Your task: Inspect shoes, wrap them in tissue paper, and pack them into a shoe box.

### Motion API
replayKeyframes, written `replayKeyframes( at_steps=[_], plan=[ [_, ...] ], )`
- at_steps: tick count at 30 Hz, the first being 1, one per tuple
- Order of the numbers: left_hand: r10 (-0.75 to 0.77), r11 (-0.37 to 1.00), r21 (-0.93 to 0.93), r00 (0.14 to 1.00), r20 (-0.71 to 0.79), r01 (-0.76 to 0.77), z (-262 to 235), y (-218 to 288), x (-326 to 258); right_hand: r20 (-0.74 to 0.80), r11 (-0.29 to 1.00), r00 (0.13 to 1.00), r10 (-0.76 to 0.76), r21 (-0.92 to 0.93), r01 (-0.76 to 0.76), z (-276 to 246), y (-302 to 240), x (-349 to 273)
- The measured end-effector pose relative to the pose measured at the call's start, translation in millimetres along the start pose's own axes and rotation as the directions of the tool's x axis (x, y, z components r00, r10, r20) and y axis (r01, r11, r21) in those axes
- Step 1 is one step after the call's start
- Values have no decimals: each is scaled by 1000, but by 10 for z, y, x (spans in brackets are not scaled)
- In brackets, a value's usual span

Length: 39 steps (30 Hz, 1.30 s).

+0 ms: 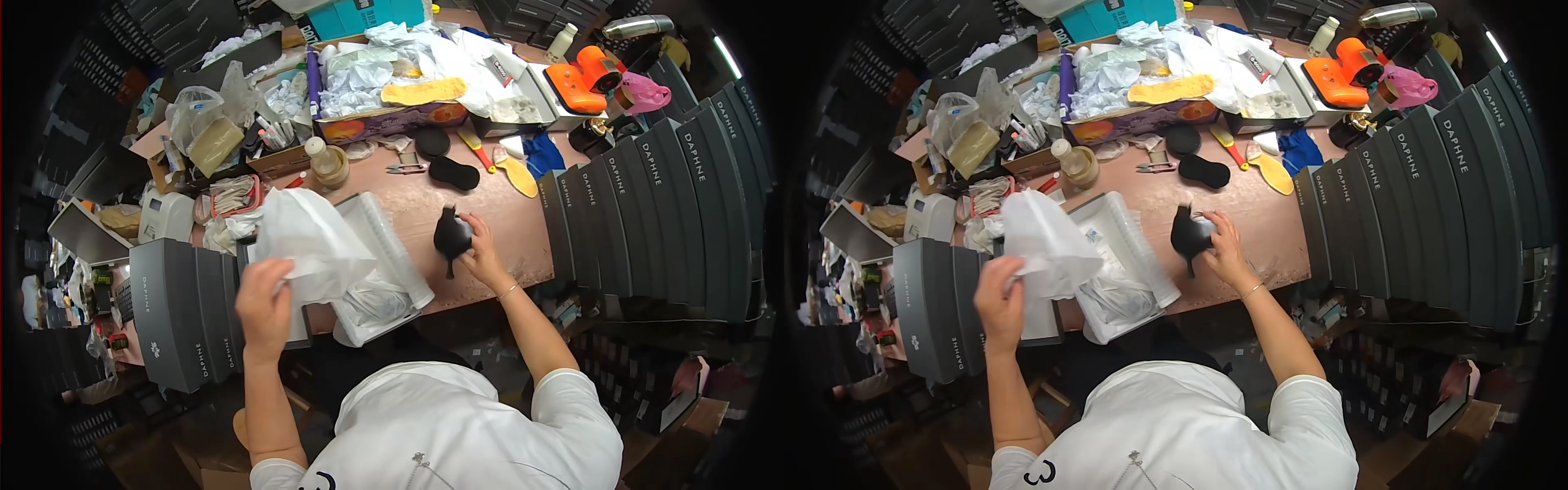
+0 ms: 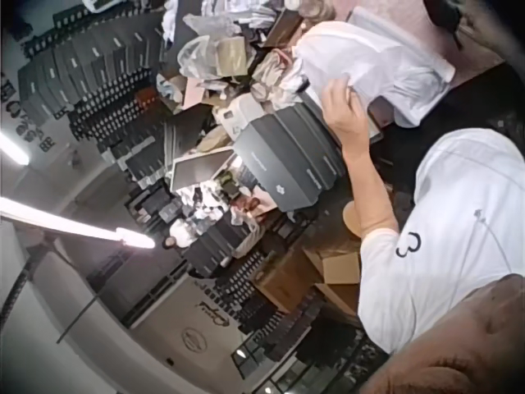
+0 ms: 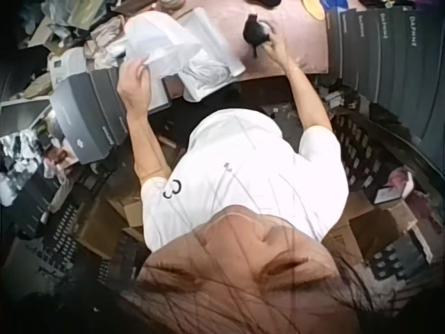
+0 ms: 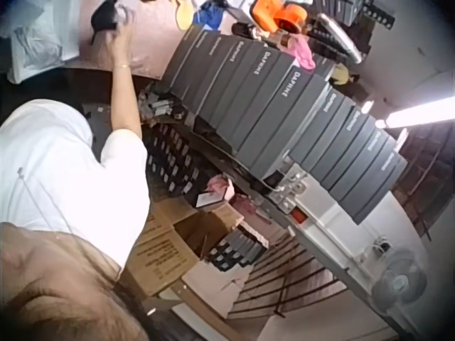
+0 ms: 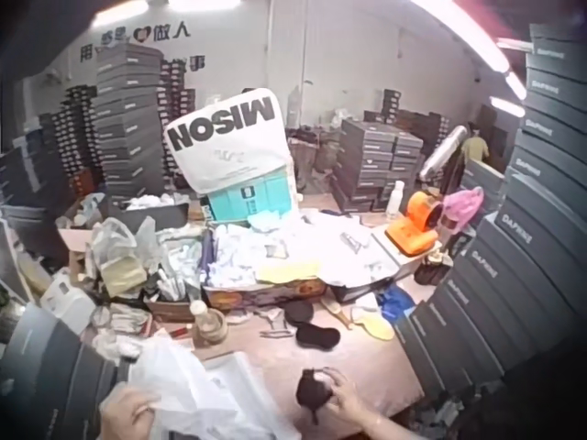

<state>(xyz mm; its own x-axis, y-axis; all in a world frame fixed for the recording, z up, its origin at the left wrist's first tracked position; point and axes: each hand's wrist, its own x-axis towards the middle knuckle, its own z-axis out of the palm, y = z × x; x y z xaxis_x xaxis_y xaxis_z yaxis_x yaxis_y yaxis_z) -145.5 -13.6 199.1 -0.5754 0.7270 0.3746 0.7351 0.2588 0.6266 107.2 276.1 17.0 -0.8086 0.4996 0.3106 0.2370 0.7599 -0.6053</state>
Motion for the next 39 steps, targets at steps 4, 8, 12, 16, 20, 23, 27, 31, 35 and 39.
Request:
replayKeyframes(
  at_steps=[4, 8, 12, 16, 20, 23, 27, 31, 35, 39],
  plan=[
    [7, 997, -79, 931, 366, 24, 664, -281, -187, 283, 988, 951, 125, -126, -93, 230, 518, -459],
    [-221, 951, -131, 914, 339, 279, 879, -358, -630, 257, 899, 891, 374, 137, -417, 49, 621, -719],
    [-455, 889, -33, 890, 27, 456, 991, -336, -1122, 336, 916, 889, 311, 142, -374, -362, -349, -561],
    [-768, 585, -492, 636, -79, 645, 1216, -532, -1596, 272, 875, 877, 396, 179, -450, 189, -219, -671],
    [-862, 405, -788, 481, -159, 464, 1030, -584, -1539, 438, -255, 685, 582, 899, -357, -253, -520, -463],
    [-694, 682, -624, 609, -385, 382, 663, -606, -1093, 507, -585, 738, 445, 789, -190, -523, -768, -460],
    [-532, 772, -608, 714, -456, 186, 328, -406, -509, 543, -798, 776, 322, 597, -87, -409, -1094, -394],
    [-234, 945, -280, 949, -211, 171, 191, -239, -392, 573, -852, 774, 268, 517, -88, -229, -1175, -402],
    [-304, 953, -58, 941, -150, 299, 369, -338, -526, 569, -859, 799, 196, 493, -140, -169, -1209, -454],
    [-508, 818, -401, 845, -167, 412, 536, -441, -615, 566, -852, 812, 143, 488, -191, -118, -1226, -452]
  ],
)
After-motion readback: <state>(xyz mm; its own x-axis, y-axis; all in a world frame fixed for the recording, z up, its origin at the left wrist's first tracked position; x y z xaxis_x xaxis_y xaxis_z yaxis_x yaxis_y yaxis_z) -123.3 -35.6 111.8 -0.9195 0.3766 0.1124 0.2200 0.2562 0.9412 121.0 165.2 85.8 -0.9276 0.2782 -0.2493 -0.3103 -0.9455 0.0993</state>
